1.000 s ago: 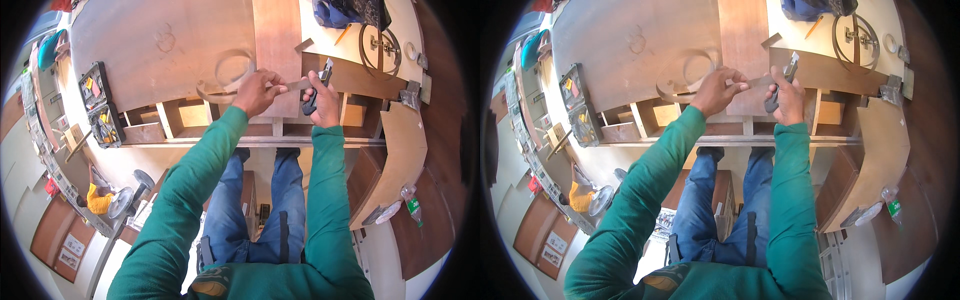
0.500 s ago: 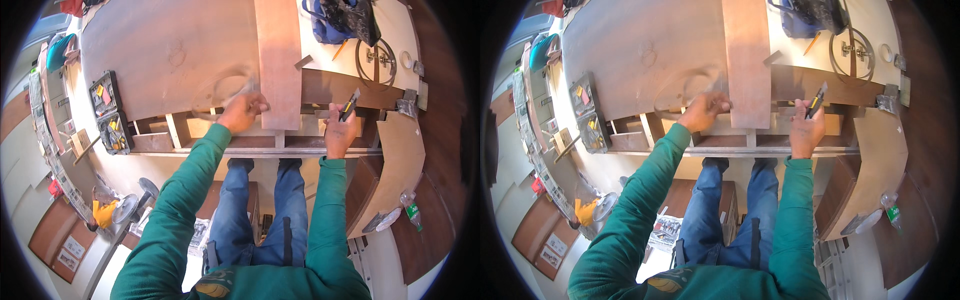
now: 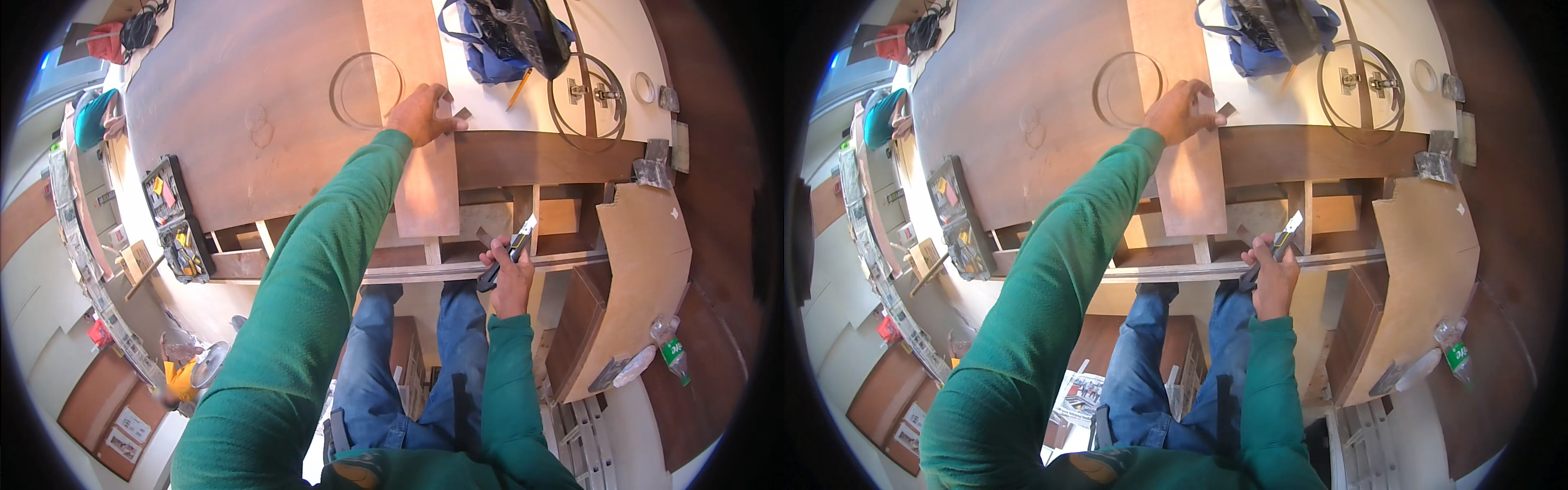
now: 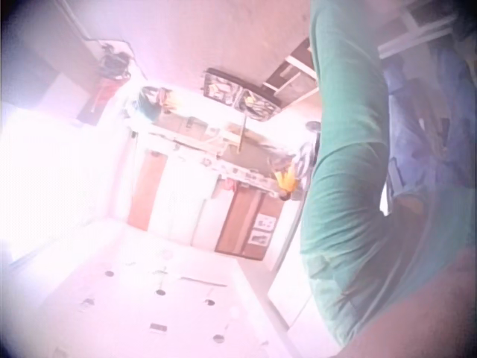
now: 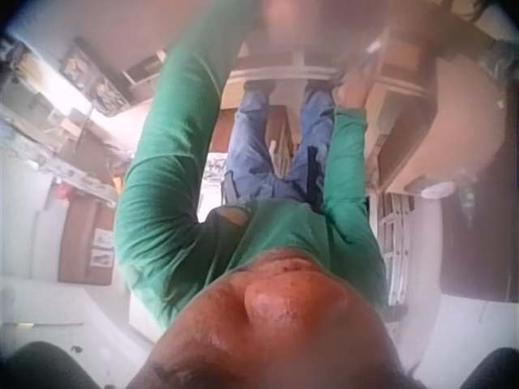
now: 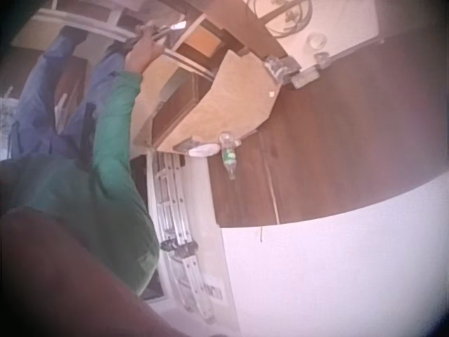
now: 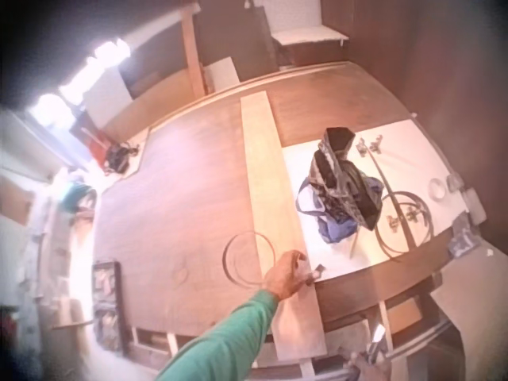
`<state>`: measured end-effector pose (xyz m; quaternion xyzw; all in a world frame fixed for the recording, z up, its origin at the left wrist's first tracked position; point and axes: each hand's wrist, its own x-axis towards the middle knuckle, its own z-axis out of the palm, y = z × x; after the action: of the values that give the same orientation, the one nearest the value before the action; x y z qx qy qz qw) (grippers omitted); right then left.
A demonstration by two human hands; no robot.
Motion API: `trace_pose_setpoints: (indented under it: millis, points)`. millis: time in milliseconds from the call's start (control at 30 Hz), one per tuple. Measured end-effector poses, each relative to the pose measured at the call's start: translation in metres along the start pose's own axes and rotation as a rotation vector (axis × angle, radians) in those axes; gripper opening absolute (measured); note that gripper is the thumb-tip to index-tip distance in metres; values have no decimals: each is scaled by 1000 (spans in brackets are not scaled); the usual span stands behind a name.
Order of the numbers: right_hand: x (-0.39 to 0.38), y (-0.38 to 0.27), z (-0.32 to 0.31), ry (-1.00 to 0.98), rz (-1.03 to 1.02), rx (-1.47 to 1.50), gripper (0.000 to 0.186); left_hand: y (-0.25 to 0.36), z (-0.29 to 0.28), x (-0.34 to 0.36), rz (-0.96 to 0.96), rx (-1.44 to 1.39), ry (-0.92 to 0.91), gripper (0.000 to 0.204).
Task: The person measures and cuts a strip of cabinet trim using a utility knife and straight edge. They then wipe the trim with a cloth, apply liquid from a bottle to the cabinet edge, and rub the area with a red sanding block.
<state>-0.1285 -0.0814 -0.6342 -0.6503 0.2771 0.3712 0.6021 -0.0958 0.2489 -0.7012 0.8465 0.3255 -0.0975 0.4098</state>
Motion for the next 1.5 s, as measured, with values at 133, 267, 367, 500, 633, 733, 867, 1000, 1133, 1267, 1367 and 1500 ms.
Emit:
trace_pose_setpoints:
  millis: [133,267,367,500,633,733,867,1000,1133,1267,1367,1500]
  points:
    - [1,0,-20,-47,-1,-38,21,-18,40,7,52,158,29,46]
    - [0,-7,-45,-86,53,-21,23,-23,68,1,94,110,118,29]
    - [2,-26,-57,-121,100,34,22,-18,68,-6,52,178,106,28]
    - [4,-67,-50,-214,138,152,21,-24,57,-9,-93,316,45,24]
    - [15,-84,-42,-265,103,259,25,3,51,-29,-86,106,-162,18]
    - [14,-87,-40,-317,135,378,22,57,77,-93,-71,-739,-94,16]
    - [-16,-107,-52,-395,122,493,19,194,73,-167,-385,-1109,-217,15]
    - [-37,-137,-82,-300,44,538,25,252,88,-171,-425,-1048,-242,13]
    - [-35,-165,-116,-211,-43,504,26,290,84,-147,-372,-1041,-472,30]
    - [-41,-188,-145,-313,-56,590,24,331,55,-104,16,-509,-192,63]
    - [-43,-187,-163,-304,-111,553,25,379,28,-46,146,-315,-119,77]
    - [-60,-203,-176,-163,-106,527,26,434,9,-15,231,-23,93,79]
